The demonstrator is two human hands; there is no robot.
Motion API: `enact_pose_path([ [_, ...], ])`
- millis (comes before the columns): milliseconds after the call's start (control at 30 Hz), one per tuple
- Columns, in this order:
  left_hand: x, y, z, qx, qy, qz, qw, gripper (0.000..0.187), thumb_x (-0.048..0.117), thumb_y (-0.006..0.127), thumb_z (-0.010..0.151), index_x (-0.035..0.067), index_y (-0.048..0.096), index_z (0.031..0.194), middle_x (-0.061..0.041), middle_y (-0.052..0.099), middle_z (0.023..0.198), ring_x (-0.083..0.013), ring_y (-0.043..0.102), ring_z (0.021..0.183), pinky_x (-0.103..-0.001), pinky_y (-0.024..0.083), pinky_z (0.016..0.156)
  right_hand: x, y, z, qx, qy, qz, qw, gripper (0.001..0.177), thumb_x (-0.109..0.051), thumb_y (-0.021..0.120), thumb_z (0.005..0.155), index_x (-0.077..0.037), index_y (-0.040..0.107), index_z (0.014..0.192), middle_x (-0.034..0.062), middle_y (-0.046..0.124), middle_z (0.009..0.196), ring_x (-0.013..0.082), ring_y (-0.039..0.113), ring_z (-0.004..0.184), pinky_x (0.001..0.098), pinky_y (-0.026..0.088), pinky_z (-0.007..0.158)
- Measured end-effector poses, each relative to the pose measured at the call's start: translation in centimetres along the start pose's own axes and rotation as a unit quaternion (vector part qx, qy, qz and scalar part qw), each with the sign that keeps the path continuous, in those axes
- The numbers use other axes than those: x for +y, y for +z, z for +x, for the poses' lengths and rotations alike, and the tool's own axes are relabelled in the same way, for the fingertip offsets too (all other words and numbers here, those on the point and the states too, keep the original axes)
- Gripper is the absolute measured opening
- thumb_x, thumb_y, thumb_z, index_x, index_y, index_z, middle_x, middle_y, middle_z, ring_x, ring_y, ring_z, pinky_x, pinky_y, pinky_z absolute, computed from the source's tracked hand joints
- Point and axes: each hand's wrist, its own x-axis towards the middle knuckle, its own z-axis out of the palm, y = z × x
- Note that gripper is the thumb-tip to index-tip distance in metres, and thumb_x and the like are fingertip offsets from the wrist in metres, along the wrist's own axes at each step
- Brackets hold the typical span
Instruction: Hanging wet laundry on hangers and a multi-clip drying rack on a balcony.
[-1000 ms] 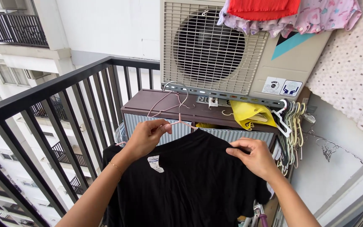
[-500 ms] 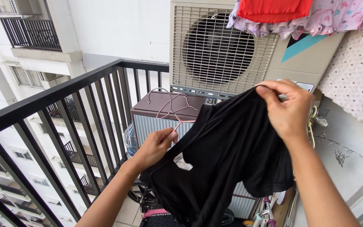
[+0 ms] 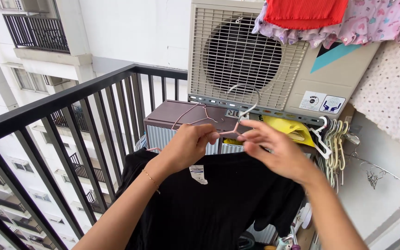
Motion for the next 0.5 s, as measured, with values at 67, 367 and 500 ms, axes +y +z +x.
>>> enact_pose_path([
  [67,-0.7,0.1,-1.4,-0.004,0.014,0.025,1.000,0.013,0.012,0.063,0.094,0.002,0.071,0.096,-0.012,0.066,0.074,-0.0268,0.063,0.067,-0.035,0.053,0.067,2.4,3.6,2.4,-0.004,0.041,0.014,0.999,0.040,-0.028,0.067,0.095,-0.004,0.064,0.127,0.0017,0.070,0.094,0.0079,0.063,0.085,0.0236,0.051,0.076],
  [367,-10.2,-4.0,-13.4,0.208,-0.061,0.274,0.937,0.075,0.045,0.078,0.080,0.006,0.055,0.140,-0.024,0.062,0.116,-0.0376,0.062,0.107,-0.043,0.051,0.086,6.4,4.3,5.1,0.116,0.207,0.228,0.944,0.030,-0.025,0.069,0.097,0.004,0.076,0.097,-0.0072,0.042,0.058,0.0016,0.028,0.047,0.0235,0.019,0.042],
  [500,-14.6,-2.1,-13.1,0.179,-0.215,0.152,0.948,0.046,0.027,0.070,0.090,0.007,0.060,0.130,-0.016,0.068,0.103,-0.0325,0.068,0.093,-0.042,0.054,0.082,5.4,1.6,3.9,0.166,0.203,0.241,0.934,0.030,-0.024,0.068,0.096,0.004,0.075,0.100,-0.0073,0.043,0.058,0.0016,0.026,0.047,0.0235,0.018,0.042],
])
